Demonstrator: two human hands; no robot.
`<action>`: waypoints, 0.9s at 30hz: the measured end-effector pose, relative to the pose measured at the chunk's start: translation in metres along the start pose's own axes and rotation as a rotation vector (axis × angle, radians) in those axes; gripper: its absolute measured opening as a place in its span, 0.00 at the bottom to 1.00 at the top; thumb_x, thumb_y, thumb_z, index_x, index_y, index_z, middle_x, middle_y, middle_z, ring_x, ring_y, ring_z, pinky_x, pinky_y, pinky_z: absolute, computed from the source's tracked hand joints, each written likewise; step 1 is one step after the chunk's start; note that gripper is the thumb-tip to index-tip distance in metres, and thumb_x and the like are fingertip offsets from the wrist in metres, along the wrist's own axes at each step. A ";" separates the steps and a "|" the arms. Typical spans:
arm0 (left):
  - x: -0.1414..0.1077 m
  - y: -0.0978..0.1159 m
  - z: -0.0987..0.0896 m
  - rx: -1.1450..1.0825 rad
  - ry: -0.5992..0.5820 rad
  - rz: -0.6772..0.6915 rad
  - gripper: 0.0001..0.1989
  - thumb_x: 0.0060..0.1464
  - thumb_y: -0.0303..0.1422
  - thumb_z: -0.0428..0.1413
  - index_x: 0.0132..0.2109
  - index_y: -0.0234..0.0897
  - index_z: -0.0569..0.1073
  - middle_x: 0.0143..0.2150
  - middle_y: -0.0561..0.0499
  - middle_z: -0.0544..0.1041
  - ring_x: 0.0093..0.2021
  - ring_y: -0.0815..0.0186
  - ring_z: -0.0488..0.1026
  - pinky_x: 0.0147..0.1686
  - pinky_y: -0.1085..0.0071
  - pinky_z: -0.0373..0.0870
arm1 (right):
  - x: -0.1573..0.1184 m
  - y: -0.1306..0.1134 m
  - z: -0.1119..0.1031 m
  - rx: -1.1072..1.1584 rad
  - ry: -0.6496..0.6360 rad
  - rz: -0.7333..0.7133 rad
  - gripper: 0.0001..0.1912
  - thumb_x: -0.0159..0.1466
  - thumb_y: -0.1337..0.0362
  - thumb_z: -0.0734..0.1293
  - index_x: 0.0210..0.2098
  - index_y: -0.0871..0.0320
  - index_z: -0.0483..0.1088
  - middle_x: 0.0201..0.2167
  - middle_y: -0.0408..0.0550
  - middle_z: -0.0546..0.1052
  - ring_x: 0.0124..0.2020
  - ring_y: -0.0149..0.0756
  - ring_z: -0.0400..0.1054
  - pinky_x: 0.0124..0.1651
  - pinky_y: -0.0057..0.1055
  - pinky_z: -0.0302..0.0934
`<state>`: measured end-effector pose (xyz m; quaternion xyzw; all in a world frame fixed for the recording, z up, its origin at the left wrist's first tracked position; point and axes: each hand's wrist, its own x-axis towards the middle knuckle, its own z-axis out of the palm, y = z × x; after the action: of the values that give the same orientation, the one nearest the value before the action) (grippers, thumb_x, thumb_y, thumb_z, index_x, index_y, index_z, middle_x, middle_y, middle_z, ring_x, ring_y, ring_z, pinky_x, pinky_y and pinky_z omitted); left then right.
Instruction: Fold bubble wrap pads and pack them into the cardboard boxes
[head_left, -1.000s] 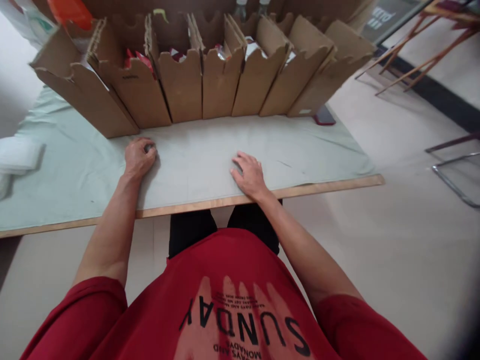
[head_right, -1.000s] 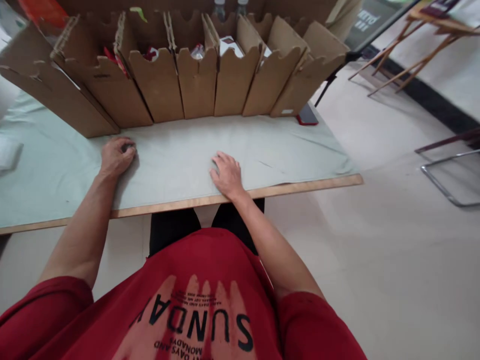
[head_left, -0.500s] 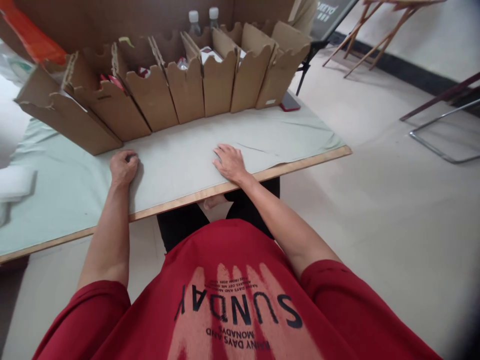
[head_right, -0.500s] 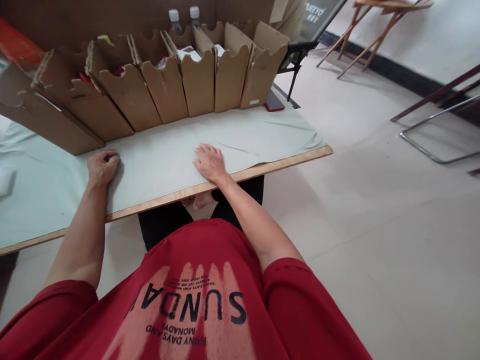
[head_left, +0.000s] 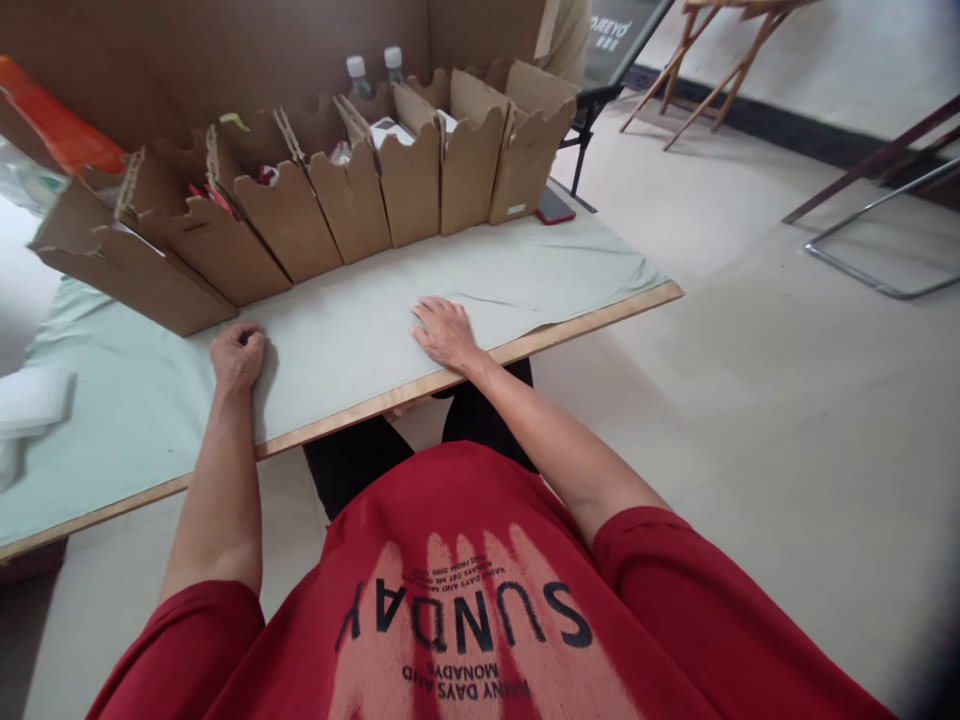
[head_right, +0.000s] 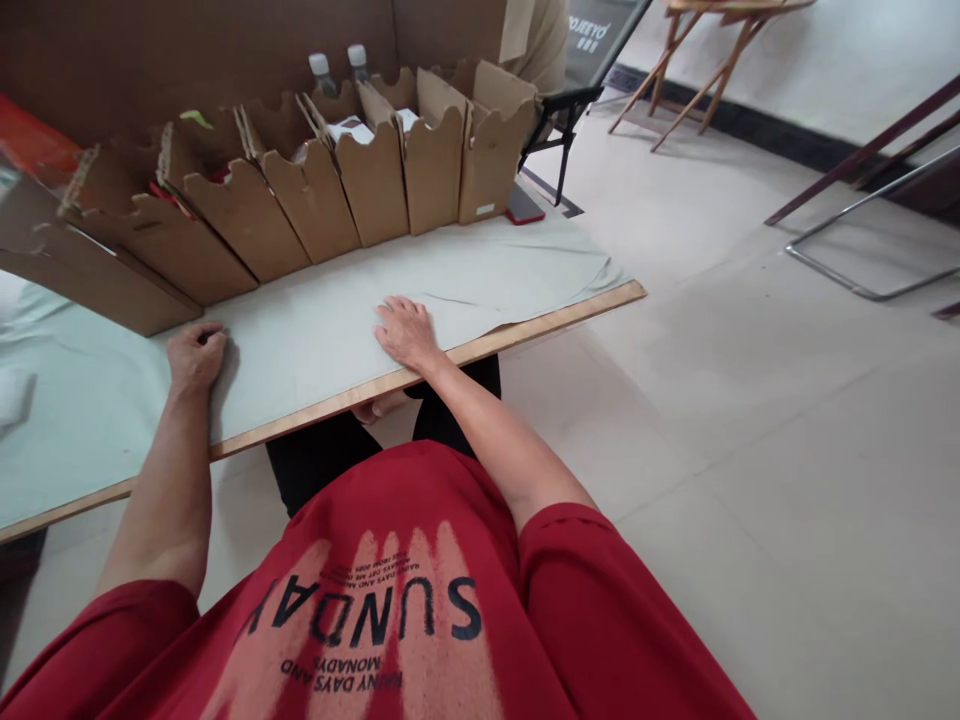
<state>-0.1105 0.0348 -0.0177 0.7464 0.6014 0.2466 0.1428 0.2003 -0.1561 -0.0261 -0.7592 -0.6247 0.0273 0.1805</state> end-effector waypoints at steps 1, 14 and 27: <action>0.000 -0.001 0.000 -0.002 -0.001 -0.006 0.23 0.55 0.33 0.49 0.53 0.28 0.78 0.49 0.46 0.81 0.52 0.58 0.76 0.54 0.62 0.69 | 0.000 0.000 0.000 0.002 -0.003 0.002 0.23 0.72 0.62 0.60 0.64 0.61 0.68 0.70 0.58 0.66 0.70 0.51 0.56 0.68 0.47 0.49; -0.004 0.003 0.002 -0.116 0.036 -0.041 0.17 0.50 0.36 0.51 0.42 0.34 0.79 0.40 0.46 0.82 0.50 0.50 0.78 0.52 0.57 0.72 | -0.008 0.003 -0.008 -0.007 0.001 -0.018 0.23 0.72 0.62 0.61 0.63 0.61 0.69 0.69 0.60 0.67 0.70 0.50 0.57 0.68 0.47 0.53; -0.007 0.016 0.003 -0.263 0.039 -0.085 0.10 0.35 0.48 0.54 0.26 0.58 0.77 0.39 0.57 0.84 0.57 0.38 0.77 0.61 0.45 0.69 | -0.041 0.011 -0.014 0.031 -0.071 -0.060 0.24 0.71 0.58 0.62 0.65 0.53 0.70 0.70 0.54 0.67 0.72 0.48 0.58 0.71 0.47 0.55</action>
<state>-0.0969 0.0240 -0.0131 0.6901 0.5976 0.3316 0.2380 0.2051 -0.2003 -0.0237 -0.7359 -0.6526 0.0585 0.1709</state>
